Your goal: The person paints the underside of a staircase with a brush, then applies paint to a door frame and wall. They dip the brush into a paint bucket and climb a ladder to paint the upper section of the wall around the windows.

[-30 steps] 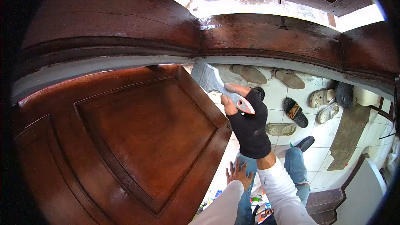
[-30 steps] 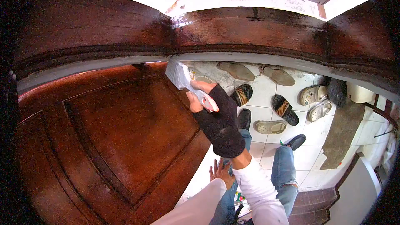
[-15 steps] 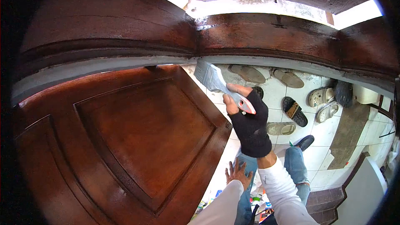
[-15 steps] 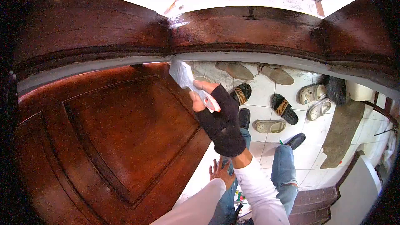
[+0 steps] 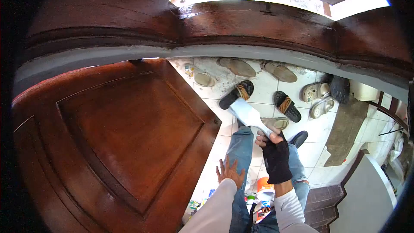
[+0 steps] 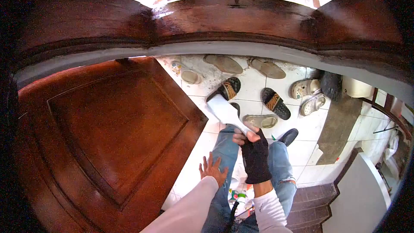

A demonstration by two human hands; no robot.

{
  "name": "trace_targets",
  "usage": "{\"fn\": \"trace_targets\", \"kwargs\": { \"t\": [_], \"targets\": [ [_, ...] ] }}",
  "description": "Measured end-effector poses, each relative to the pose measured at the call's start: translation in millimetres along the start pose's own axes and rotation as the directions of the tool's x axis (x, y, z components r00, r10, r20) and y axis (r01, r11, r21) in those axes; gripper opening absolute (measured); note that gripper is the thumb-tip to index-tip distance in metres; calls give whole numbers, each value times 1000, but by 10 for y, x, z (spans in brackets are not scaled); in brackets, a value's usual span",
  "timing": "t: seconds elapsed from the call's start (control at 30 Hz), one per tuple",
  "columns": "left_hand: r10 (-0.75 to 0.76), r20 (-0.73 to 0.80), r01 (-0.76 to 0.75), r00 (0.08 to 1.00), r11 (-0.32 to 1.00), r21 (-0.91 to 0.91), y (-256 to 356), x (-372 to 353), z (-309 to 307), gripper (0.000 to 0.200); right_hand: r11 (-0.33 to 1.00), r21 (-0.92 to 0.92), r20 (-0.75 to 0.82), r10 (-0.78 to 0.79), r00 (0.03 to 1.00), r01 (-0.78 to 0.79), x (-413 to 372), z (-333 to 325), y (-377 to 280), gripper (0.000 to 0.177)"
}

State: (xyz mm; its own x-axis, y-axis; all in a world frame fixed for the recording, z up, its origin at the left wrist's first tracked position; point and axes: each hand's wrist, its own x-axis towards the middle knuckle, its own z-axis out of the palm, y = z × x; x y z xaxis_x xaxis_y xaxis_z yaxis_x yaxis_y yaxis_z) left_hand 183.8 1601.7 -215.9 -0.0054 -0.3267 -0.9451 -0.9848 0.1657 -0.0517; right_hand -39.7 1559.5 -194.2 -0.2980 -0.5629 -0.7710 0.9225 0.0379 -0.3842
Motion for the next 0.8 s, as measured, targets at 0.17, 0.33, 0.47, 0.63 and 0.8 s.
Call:
{"fn": "trace_targets", "kwargs": {
  "t": [0.17,0.33,0.47,0.63,0.8],
  "targets": [
    [15,7,-16,1000,999,52,47,-14,84,73,988,-55,-9,144,990,-144,-236,-702,-55,60],
    [35,-92,-20,995,987,158,179,-70,168,73,945,-290,-96,127,987,-150,-40,-1520,84,53],
    [52,-153,-21,987,981,195,298,-137,206,70,572,-812,-164,-416,895,117,267,-2055,274,44],
    [125,-200,-61,972,952,299,403,-197,248,68,465,-859,-133,-609,782,215,396,-2220,-579,38],
    [189,-179,-116,965,928,355,473,-220,207,70,213,-950,-56,-834,549,227,1080,-2808,-967,35]
  ]
}}
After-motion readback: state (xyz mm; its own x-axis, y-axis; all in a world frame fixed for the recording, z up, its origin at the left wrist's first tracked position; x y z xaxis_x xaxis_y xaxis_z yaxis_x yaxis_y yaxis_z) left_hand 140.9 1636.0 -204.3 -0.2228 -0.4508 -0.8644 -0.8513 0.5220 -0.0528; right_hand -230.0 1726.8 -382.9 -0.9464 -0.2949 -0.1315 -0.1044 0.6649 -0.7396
